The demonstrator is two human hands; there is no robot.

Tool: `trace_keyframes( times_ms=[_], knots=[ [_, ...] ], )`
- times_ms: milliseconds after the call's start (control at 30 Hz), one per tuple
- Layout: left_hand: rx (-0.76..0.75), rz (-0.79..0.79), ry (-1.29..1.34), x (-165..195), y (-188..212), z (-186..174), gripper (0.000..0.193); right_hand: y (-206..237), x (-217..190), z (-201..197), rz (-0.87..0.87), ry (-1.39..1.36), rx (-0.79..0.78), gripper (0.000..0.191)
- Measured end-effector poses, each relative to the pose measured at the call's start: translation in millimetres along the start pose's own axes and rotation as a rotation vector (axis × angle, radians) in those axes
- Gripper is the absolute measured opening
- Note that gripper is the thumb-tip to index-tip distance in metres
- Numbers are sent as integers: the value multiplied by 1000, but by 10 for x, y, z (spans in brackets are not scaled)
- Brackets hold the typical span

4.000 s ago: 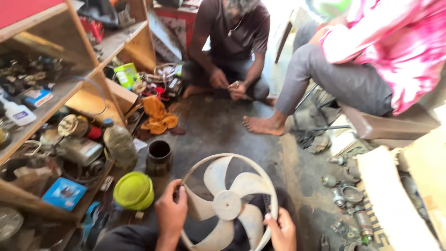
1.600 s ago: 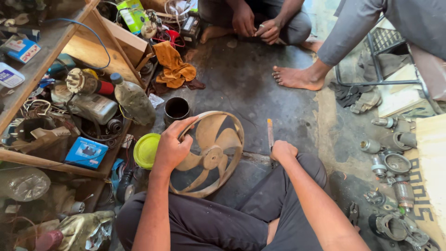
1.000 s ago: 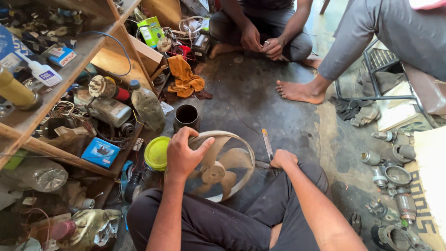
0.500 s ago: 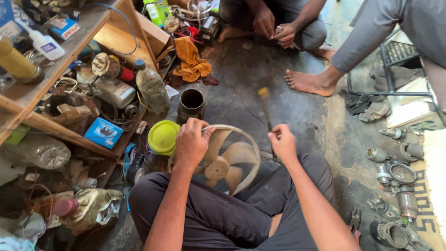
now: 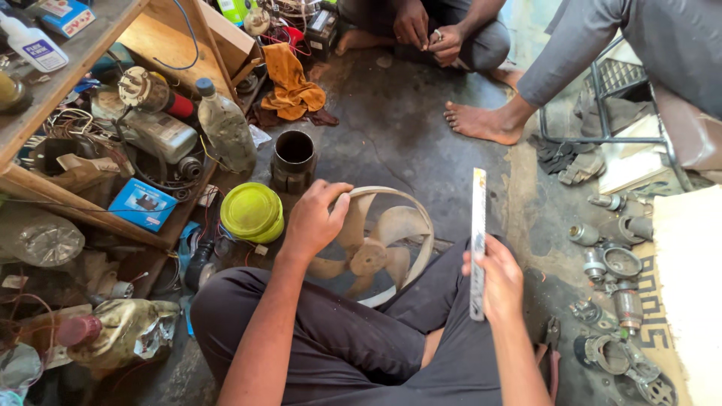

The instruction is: The person sits on the floor and uses a metal file to smooth the edges of a plastic fan blade. They hold the blade with one hand and file the rim and blade surfaces with the other, occasionally rotating the blade to access different areas.

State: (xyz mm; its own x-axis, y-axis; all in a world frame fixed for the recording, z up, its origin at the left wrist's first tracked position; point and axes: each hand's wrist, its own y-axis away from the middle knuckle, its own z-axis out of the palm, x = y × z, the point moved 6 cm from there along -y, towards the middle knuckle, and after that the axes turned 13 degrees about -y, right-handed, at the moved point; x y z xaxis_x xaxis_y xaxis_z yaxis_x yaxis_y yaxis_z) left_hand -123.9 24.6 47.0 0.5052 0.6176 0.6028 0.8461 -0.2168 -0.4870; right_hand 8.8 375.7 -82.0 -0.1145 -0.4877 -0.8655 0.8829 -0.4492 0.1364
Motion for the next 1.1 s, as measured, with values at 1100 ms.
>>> trace_keyframes(
  times_ms=[1100],
  knots=[
    [-138,17,-481,205,-182,333,55,880,-672,1216,-432,1628,-157,44]
  ],
)
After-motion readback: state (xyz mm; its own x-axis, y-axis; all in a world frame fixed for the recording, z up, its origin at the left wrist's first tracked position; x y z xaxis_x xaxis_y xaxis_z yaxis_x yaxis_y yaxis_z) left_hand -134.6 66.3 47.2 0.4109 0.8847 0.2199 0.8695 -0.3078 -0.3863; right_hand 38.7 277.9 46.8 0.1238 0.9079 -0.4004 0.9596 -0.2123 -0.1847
